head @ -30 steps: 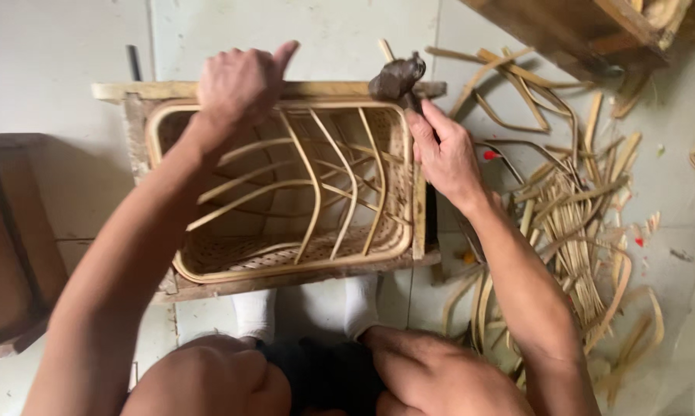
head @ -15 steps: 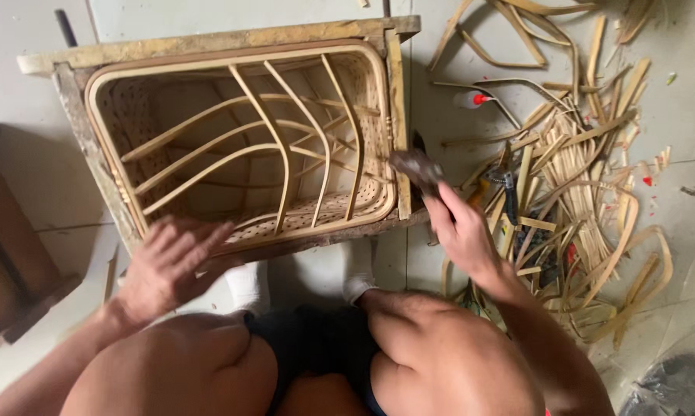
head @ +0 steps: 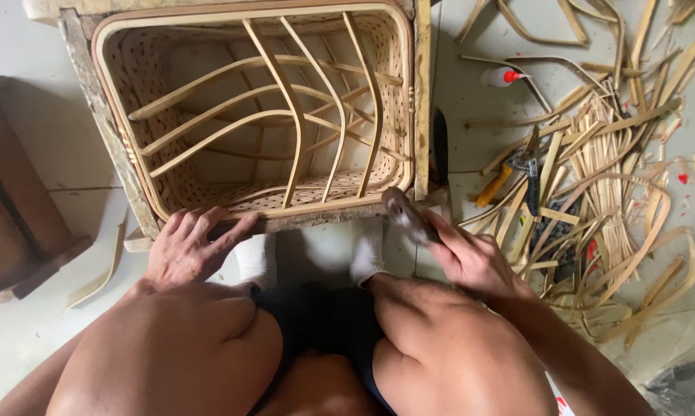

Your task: The person inserts thin wooden strips into a rectangular basket frame, secures them with a hammer, and trims excess with pliers. The person repeats this process for multiple strips, adjusting the basket as needed.

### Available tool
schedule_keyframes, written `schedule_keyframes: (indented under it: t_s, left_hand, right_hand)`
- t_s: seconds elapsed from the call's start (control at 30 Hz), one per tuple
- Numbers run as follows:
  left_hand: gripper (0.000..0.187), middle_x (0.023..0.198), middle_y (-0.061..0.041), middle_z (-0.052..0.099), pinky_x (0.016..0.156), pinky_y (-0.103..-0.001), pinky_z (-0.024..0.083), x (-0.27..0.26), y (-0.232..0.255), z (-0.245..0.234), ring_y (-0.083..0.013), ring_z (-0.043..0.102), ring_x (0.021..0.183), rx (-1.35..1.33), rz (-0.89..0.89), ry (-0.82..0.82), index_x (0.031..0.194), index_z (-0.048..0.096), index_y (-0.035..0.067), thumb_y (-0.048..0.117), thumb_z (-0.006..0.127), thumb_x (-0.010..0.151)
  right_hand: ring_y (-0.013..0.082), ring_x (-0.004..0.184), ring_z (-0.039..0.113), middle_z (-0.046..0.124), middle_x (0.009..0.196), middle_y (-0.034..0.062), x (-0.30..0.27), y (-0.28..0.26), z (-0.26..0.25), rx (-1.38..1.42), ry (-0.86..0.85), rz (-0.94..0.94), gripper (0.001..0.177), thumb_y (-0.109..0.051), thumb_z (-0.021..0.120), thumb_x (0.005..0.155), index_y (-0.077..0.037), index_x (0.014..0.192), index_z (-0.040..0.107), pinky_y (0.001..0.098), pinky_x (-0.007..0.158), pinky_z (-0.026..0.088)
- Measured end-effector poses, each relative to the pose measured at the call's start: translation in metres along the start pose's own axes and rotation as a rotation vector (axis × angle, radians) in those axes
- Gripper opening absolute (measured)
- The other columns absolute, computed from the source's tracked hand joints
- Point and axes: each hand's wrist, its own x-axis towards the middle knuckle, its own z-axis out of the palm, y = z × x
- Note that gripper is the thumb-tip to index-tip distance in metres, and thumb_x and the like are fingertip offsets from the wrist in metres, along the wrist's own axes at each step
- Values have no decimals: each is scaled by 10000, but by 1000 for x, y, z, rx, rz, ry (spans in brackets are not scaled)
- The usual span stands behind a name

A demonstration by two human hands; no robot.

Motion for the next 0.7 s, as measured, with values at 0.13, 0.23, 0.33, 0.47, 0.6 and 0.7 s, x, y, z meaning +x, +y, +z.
schedule_keyframes:
  t_s: [0.13, 0.23, 0.33, 0.47, 0.6, 0.7]
  left_hand:
    - [757, 1233, -110, 629, 833, -398, 482, -6, 10, -2, -267, 582, 942, 38, -13, 18, 1543, 465, 323, 131, 673, 841]
    - [811, 1213, -76, 633, 877, -403, 501, 0, 5, -4, -260, 598, 963, -30, -29, 22, 1540, 466, 333, 76, 657, 795]
    - [720, 1204, -98, 642, 812, -377, 480, -4, 6, -2, -254, 577, 906, 37, -1, 50, 1557, 470, 322, 123, 682, 899]
    - [749, 1214, -117, 648, 834, -388, 490, 0, 6, -3, -259, 587, 924, 33, -2, 32, 1537, 469, 324, 140, 691, 846]
    - [746, 1145, -105, 666, 818, -390, 479, -5, 9, -5, -259, 587, 900, -16, -39, 74, 1539, 466, 254, 176, 722, 843]
    - [750, 934, -82, 616, 772, -406, 465, 4, 7, -1, -263, 564, 816, -54, -84, 107, 1531, 474, 132, 254, 762, 850]
  right_hand:
    - [273, 658, 718, 748, 1025, 212, 3, -5, -2, -18, -30, -101, 488, -85, 700, 942, 42, 1391, 555, 367, 548, 569]
    - [227, 589, 701, 753, 988, 195, 11, 0, -1, -61, -17, -64, 492, -66, 708, 925, 70, 1376, 566, 353, 506, 564]
    - [185, 663, 730, 753, 1037, 172, 5, -1, 5, 42, 62, -133, 411, -59, 687, 984, 26, 1367, 568, 294, 540, 585]
    - [266, 731, 731, 760, 1180, 318, 12, -8, 3, -273, -172, -447, 441, -74, 661, 869, -12, 1297, 573, 329, 519, 548]
    - [243, 553, 630, 681, 809, 125, 28, -9, 13, -46, -79, -242, 503, -141, 749, 934, 61, 1366, 591, 373, 495, 522]
    - [261, 579, 647, 683, 829, 150, 22, -1, 12, -74, -57, -207, 495, -154, 743, 939, 56, 1360, 589, 368, 519, 538]
